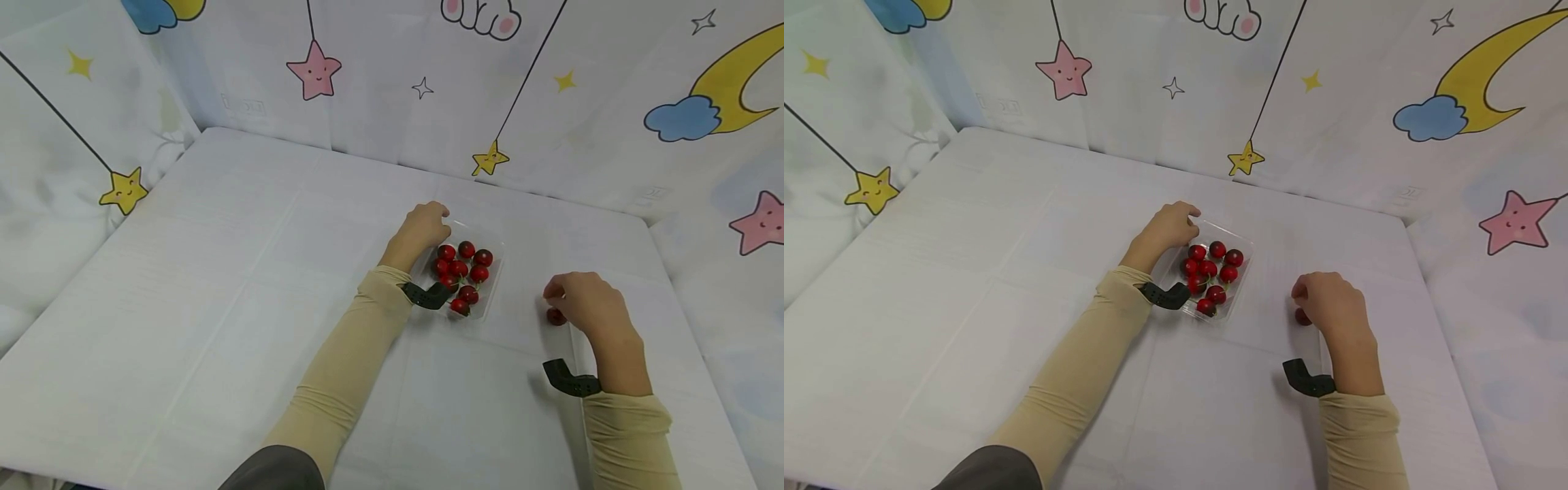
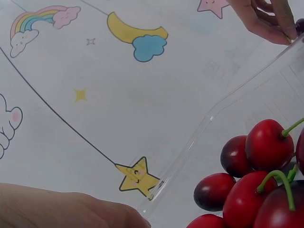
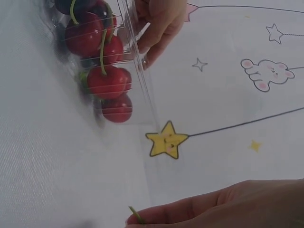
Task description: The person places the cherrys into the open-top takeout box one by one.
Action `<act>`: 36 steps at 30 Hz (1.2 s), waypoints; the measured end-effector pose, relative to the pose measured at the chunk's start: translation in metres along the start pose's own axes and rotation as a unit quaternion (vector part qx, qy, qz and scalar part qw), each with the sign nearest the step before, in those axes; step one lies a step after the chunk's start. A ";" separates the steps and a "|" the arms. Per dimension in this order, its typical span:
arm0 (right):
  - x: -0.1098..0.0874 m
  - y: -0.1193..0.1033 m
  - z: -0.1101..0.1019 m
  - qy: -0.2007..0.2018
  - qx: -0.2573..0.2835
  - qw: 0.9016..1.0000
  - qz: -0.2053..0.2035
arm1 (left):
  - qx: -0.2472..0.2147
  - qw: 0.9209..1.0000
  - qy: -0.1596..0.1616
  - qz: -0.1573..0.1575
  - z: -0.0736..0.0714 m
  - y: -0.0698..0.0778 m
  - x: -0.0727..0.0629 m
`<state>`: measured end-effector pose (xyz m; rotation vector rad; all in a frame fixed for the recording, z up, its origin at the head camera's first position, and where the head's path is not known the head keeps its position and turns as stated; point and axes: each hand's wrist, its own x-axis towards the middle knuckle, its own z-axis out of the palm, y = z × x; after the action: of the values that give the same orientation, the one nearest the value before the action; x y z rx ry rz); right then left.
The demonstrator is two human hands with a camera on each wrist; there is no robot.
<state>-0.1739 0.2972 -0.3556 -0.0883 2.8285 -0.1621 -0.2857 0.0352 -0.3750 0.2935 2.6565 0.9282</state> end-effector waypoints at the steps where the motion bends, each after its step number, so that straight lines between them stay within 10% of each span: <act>1: 0.000 0.000 0.000 0.006 0.002 1.000 -0.002 | -0.001 1.000 0.000 0.000 0.000 0.000 0.000; 36: -0.009 -0.028 -0.007 0.168 0.011 0.985 -0.034 | 0.007 1.000 -0.001 0.003 0.001 -0.001 0.001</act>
<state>-0.1663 0.2711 -0.3433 -0.1676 3.1613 -0.2430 -0.2860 0.0352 -0.3765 0.3062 2.6615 0.9116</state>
